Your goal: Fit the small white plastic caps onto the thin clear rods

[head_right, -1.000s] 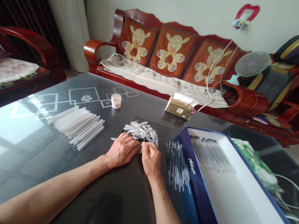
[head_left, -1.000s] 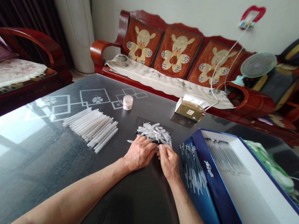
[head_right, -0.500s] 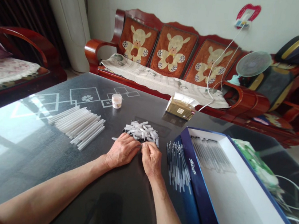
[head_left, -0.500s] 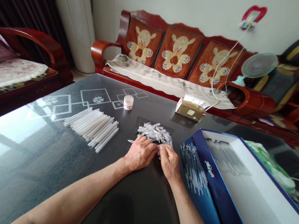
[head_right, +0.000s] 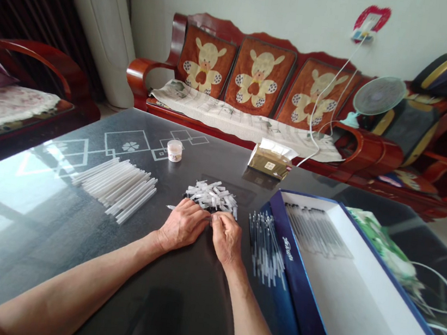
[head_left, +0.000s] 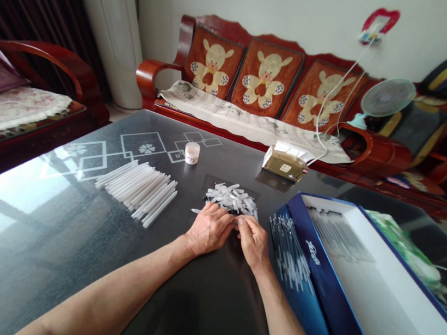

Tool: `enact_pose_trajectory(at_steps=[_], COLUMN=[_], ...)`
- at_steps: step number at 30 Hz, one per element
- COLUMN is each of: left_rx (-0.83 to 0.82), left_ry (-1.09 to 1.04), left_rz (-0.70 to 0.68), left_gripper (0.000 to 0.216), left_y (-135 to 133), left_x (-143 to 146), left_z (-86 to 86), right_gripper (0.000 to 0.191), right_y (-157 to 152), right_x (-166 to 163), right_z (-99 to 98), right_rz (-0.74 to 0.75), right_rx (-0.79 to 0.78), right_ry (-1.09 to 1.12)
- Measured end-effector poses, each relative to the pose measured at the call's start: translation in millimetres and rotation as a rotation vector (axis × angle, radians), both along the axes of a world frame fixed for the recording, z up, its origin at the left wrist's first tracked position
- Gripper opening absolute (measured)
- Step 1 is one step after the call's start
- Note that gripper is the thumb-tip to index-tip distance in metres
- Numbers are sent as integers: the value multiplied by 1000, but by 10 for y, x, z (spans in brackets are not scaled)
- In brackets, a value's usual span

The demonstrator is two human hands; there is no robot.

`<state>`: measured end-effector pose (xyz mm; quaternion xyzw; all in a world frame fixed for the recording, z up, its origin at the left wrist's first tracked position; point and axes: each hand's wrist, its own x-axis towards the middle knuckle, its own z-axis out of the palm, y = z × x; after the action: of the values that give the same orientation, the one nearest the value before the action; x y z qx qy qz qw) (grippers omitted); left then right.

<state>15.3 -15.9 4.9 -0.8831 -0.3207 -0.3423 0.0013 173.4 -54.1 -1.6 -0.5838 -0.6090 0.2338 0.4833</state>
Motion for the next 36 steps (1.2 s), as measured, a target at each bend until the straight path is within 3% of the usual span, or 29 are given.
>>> enact_pose_trajectory(at_steps=[7, 12, 15, 20, 24, 28, 30, 32, 36], left_rx=[22, 29, -141, -589, -810, -981, -1004, -965, -674], left_ry=[-29, -235, -413, -720, -940, -1115, -1144, -1116, -842], left_rz=[4, 10, 67, 173, 37, -133, -137, -99, 50], left_gripper=[21, 18, 25, 35, 38, 46, 52, 51, 33], left_y=[-3, -69, -74, 10, 78, 108, 117, 124, 118], left_x=[-10, 2, 10, -7, 1, 41, 47, 34, -27], left_z=[23, 54, 33, 20, 23, 30, 35, 41, 45], right_gripper=[32, 38, 40, 31, 25, 22, 22, 22, 19], right_y=[-11, 4, 10, -30, -82, -117, -112, -84, 21], right_x=[-28, 16, 37, -26, -116, -170, -156, -101, 95], right_z=[63, 24, -13, 61, 151, 183, 173, 139, 4], right_rz=[5, -158, -197, 6, 196, 267, 205, 45, -318], right_rx=[14, -70, -75, 12, 98, 132, 154, 200, 321], right_ry=[-13, 178, 267, 181, 16, -88, -95, -96, -176])
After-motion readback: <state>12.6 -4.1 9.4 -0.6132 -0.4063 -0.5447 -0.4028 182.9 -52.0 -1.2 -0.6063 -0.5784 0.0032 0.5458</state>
